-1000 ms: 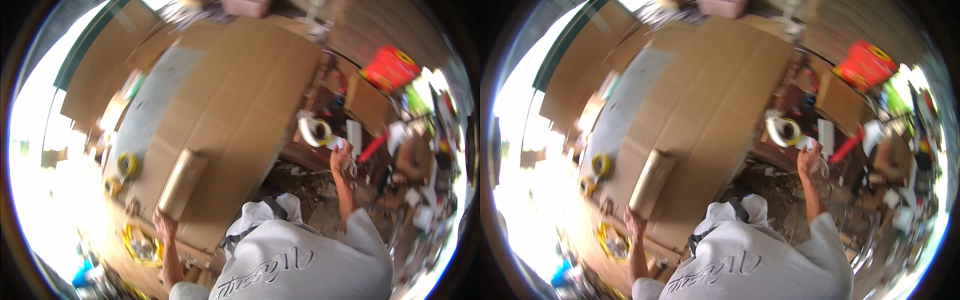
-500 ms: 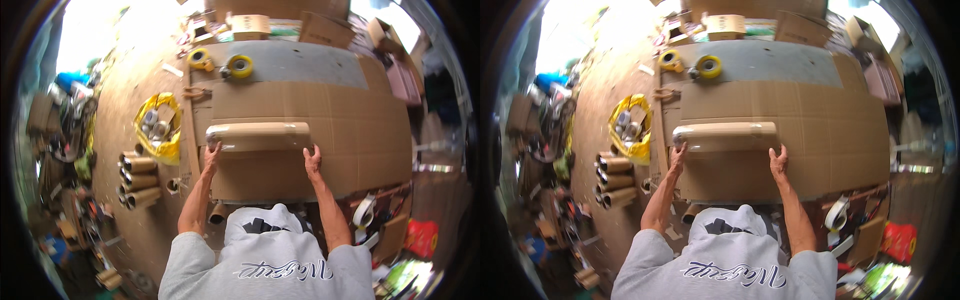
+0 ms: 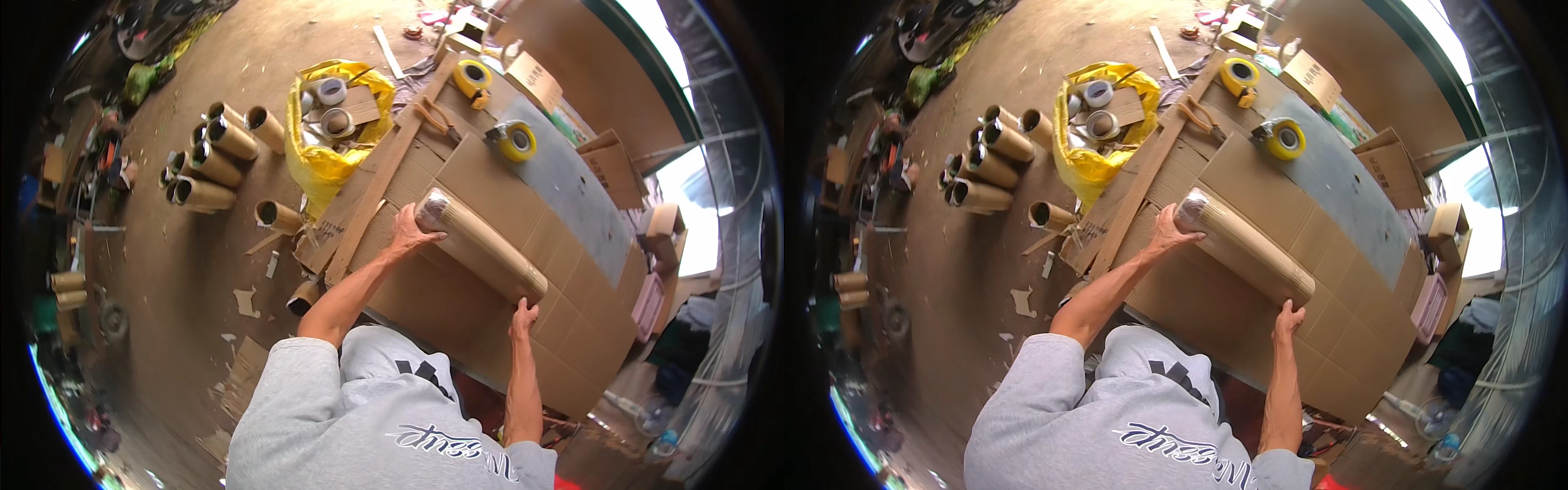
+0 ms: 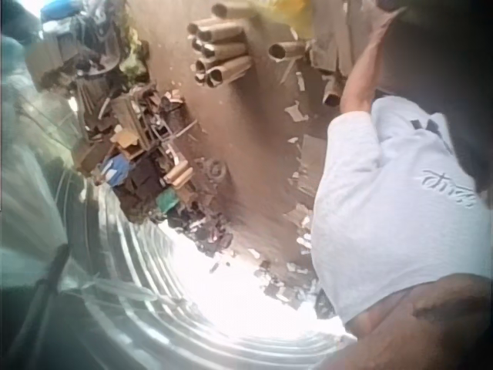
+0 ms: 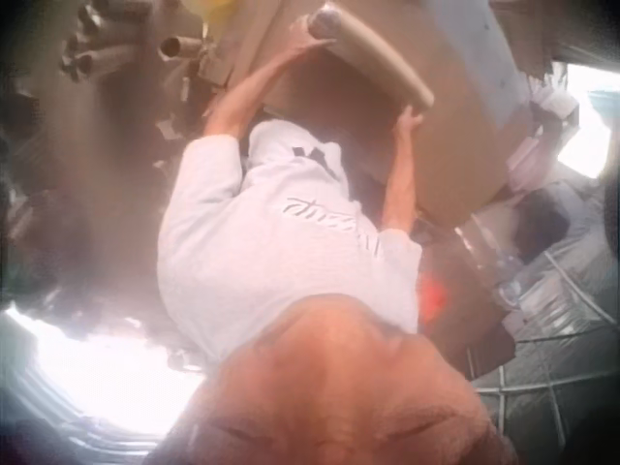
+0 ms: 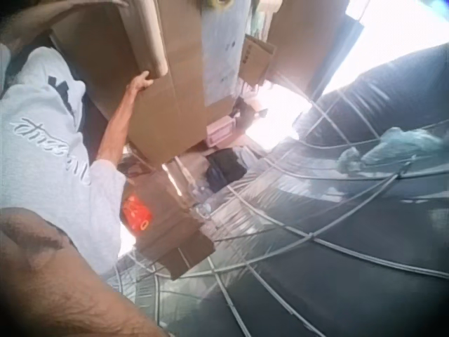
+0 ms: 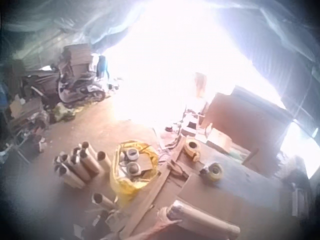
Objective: The person cuts a large cardboard sheet with a utility knife, folds it into a box shape, and seals the seams with a handheld tape dispenser. The person handles cardboard pieces and rolls, and uses a knife and tape to assemble the box.
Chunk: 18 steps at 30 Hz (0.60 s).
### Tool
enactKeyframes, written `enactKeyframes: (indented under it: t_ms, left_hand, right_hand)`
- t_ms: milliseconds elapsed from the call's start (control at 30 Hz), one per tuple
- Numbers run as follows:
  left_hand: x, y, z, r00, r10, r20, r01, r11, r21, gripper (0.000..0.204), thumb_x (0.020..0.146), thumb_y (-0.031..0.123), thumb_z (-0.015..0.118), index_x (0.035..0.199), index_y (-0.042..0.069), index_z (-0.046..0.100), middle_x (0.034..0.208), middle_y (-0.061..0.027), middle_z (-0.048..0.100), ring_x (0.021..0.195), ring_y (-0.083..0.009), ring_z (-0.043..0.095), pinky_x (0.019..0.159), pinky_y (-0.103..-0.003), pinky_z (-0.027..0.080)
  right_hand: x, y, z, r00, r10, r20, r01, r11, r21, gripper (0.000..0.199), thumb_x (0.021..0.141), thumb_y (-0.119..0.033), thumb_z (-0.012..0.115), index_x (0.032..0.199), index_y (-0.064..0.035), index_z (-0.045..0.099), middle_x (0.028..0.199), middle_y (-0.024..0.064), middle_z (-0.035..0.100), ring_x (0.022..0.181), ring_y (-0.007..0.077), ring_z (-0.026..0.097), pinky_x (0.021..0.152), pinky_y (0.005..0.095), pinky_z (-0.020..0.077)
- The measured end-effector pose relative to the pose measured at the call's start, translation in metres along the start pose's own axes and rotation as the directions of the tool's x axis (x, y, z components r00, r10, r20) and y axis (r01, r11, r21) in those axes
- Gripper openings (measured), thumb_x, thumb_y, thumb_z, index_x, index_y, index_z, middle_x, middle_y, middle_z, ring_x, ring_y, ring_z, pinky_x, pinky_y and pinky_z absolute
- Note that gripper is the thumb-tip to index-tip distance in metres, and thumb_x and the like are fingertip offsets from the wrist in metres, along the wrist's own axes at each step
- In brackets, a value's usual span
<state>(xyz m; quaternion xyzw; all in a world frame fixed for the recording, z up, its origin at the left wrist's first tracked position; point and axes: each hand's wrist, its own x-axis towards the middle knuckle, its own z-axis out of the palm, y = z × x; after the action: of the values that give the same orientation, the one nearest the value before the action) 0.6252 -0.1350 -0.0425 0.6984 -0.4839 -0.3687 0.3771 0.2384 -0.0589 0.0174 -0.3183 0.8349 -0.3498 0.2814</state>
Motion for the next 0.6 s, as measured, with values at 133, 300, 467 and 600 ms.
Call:
enactKeyframes:
  t_ms: [133, 300, 467, 600]
  left_hand:
    - [-0.001, 0.004, 0.005, 1.0, -0.008, -0.022, 0.009, 0.999, 0.042, 0.141, 0.045, 0.082, 0.083, 0.146, -0.005, 0.037, 0.144, -0.0223, 0.044, 0.134, -0.0386, 0.042, 0.113, -0.05, 0.035]
    - [-0.004, 0.004, 0.003, 0.998, 0.008, -0.063, -0.005, 0.999, 0.048, 0.138, 0.046, 0.084, 0.08, 0.143, -0.007, 0.041, 0.139, -0.0235, 0.049, 0.131, -0.0386, 0.045, 0.112, -0.049, 0.037]
    - [-0.002, 0.002, 0.001, 0.994, 0.04, -0.098, -0.036, 0.999, 0.039, 0.136, 0.048, 0.084, 0.08, 0.141, -0.01, 0.042, 0.132, -0.0246, 0.054, 0.124, -0.0387, 0.051, 0.108, -0.048, 0.04]
    - [-0.001, 0.009, -0.007, 0.998, 0.031, -0.057, -0.03, 1.0, 0.01, 0.136, 0.049, 0.082, 0.081, 0.14, -0.012, 0.042, 0.129, -0.0254, 0.057, 0.121, -0.0391, 0.053, 0.108, -0.048, 0.041]
  right_hand:
    - [0.018, 0.018, -0.004, 0.999, -0.016, 0.05, 0.011, 0.994, 0.104, 0.043, 0.096, -0.017, 0.061, 0.127, 0.0103, 0.051, 0.126, 0.0214, 0.06, 0.111, 0.0285, 0.058, 0.097, 0.0398, 0.0468]
    - [0.024, 0.018, -0.003, 0.997, -0.057, 0.059, 0.051, 0.995, 0.091, 0.032, 0.099, -0.014, 0.06, 0.122, 0.0067, 0.053, 0.118, 0.0152, 0.061, 0.103, 0.0234, 0.059, 0.093, 0.0369, 0.05]
    - [0.023, 0.013, -0.002, 0.994, -0.034, 0.104, 0.022, 0.994, 0.107, 0.027, 0.101, -0.014, 0.059, 0.12, 0.0042, 0.054, 0.114, 0.0123, 0.062, 0.099, 0.0211, 0.06, 0.088, 0.0357, 0.0525]
    - [0.018, 0.015, 0.002, 0.996, -0.007, 0.09, -0.005, 0.99, 0.138, 0.027, 0.101, -0.015, 0.06, 0.12, 0.0033, 0.054, 0.113, 0.011, 0.062, 0.097, 0.0206, 0.061, 0.086, 0.0354, 0.0532]
